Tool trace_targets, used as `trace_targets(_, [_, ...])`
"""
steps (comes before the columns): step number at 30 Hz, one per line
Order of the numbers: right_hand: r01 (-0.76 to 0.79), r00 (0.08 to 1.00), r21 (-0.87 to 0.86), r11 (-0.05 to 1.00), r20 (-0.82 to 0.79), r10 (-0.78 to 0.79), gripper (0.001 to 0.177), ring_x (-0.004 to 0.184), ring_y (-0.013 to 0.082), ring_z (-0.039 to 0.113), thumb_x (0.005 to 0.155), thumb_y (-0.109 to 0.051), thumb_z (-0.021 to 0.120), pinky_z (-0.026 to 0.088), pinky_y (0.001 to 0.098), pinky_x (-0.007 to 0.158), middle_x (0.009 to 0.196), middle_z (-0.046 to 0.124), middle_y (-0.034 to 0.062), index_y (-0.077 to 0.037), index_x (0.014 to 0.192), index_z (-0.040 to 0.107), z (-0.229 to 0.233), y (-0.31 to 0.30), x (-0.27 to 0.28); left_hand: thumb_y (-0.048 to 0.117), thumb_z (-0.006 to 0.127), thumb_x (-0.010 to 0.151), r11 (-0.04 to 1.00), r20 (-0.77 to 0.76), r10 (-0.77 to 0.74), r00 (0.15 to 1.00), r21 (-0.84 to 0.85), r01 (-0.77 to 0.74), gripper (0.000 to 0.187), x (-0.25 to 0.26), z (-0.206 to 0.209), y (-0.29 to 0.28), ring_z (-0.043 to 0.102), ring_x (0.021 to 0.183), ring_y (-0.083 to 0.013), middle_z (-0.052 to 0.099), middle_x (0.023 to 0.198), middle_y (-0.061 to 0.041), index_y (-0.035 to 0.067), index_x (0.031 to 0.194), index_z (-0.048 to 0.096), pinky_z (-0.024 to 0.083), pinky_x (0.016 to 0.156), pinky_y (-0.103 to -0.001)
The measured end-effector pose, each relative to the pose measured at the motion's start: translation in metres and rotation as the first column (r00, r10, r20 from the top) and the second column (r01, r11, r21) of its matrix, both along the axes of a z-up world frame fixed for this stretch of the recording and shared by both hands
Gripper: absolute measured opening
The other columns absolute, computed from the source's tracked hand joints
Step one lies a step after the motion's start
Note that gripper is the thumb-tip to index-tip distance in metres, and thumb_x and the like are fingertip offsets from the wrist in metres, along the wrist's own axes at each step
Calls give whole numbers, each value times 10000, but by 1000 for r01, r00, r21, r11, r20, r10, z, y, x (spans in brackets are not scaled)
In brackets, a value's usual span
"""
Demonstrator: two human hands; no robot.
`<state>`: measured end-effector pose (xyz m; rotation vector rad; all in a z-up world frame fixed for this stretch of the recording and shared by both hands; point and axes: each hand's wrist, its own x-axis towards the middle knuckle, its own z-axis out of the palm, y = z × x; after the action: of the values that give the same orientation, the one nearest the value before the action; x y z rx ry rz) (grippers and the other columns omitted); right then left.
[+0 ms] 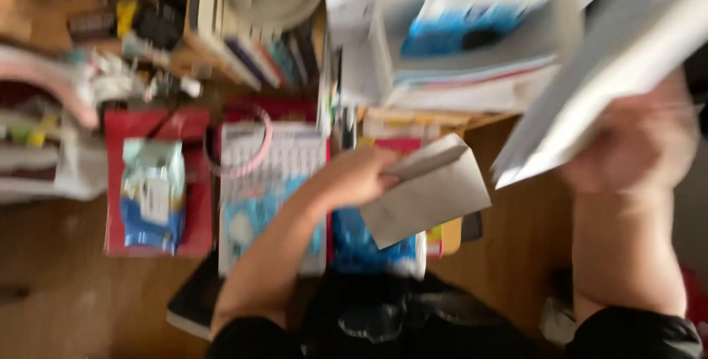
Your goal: The person organizes a cluttered desk by sorting and stacking papers, placing items into a box, and wiping a book cover with a wet wipe. They handle face masks, books, papers, markers, and a wet wipe, arranging them into piles and a storage box.
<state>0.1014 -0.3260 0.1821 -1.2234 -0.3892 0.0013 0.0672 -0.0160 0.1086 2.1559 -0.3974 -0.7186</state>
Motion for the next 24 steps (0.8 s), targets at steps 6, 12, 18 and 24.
trace_targets(6, [-96,904,-218,971,-427,-6,482,952,282,705,889,99,517,582,500,836,1094,671,147,-9,1358,486,-89,45,-74,368,762,737,982,-116,-187,975,-54,182,406,-55,-61,-4,720,983,-426,759,921,-174,115,1052,726,571,842,-504])
trace_targets(12, [-481,867,-338,809,-320,382,511,1023,170,632,855,31,730,569,425,861,1111,682,67,-48,1321,535,-132,21,-96,356,733,840,933,-8,-203,979,-304,191,408,-94,-69,13,668,933,-545,724,901,-299,-7,1020,690,544,818,-595])
trace_targets(18, [-520,808,-330,788,-488,329,518,961,275,717,828,57,684,608,508,746,1101,715,156,-40,1325,574,-138,50,-143,494,594,967,835,-448,173,877,-406,-372,571,-132,-127,12,573,1326,-345,631,1417,-157,143,1418,607,415,1159,-462])
trace_targets(24, [168,860,-83,982,-474,-187,514,1091,297,701,899,94,547,593,461,906,1193,661,153,-50,1386,468,-175,63,-176,790,553,874,-322,-581,-124,804,-743,-587,1075,-215,-177,-47,290,1517,-381,232,1689,-175,125,1634,183,253,1240,-570])
